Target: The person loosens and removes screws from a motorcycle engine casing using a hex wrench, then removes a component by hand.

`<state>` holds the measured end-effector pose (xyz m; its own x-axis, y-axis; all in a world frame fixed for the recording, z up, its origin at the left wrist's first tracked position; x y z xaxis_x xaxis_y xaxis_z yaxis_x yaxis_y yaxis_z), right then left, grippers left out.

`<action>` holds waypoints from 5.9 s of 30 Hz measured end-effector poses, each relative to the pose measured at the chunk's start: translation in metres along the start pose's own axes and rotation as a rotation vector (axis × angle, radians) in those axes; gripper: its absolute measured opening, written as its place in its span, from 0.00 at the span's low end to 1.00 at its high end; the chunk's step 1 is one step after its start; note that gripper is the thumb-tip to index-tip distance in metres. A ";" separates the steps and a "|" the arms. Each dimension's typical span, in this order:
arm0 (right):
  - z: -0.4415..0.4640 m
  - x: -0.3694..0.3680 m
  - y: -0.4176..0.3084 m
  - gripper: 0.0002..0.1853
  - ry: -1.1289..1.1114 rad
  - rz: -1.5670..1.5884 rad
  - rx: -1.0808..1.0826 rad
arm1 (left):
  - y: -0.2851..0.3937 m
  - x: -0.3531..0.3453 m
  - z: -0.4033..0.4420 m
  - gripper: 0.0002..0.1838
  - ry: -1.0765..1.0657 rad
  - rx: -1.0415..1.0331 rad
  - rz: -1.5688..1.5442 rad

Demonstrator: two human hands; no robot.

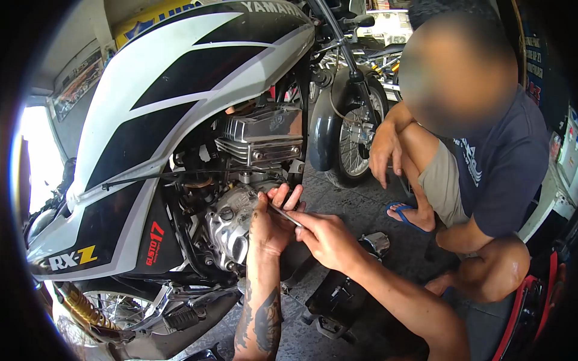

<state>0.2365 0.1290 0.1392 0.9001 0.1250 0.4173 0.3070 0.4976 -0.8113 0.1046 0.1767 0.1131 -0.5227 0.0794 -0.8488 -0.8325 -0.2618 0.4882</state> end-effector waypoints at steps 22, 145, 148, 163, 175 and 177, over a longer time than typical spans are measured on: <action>-0.003 -0.032 0.011 0.16 0.287 0.290 0.068 | -0.003 0.003 0.004 0.29 0.095 0.025 0.154; -0.015 -0.052 -0.007 0.11 0.568 0.755 -0.342 | 0.015 -0.008 -0.033 0.16 -0.052 0.076 0.221; -0.012 -0.051 -0.001 0.10 0.514 0.732 -0.268 | 0.063 -0.020 -0.064 0.17 -0.326 0.007 1.199; 0.007 -0.088 0.021 0.14 0.825 0.852 0.080 | 0.106 -0.064 0.042 0.23 -1.803 -0.425 2.632; -0.001 -0.100 0.027 0.12 0.555 1.374 -0.086 | 0.078 -0.074 0.036 0.17 -2.147 -0.405 2.562; -0.007 -0.086 0.013 0.16 0.417 1.461 -0.214 | 0.077 -0.078 0.035 0.14 -2.041 -0.431 2.544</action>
<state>0.1647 0.1190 0.0900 0.4538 0.1189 -0.8831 -0.8905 0.0246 -0.4543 0.0747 0.1836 0.2237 0.5132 -0.3704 0.7742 0.2134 -0.8186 -0.5332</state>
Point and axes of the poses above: each hand's wrist, its own z-axis towards the middle knuckle, its own x-axis out of the back of the hand, y = z × x, the point moved 3 cm from there along z, towards the middle knuckle, and after that the axes turned 14 degrees about -x, right-handed, at the moved point
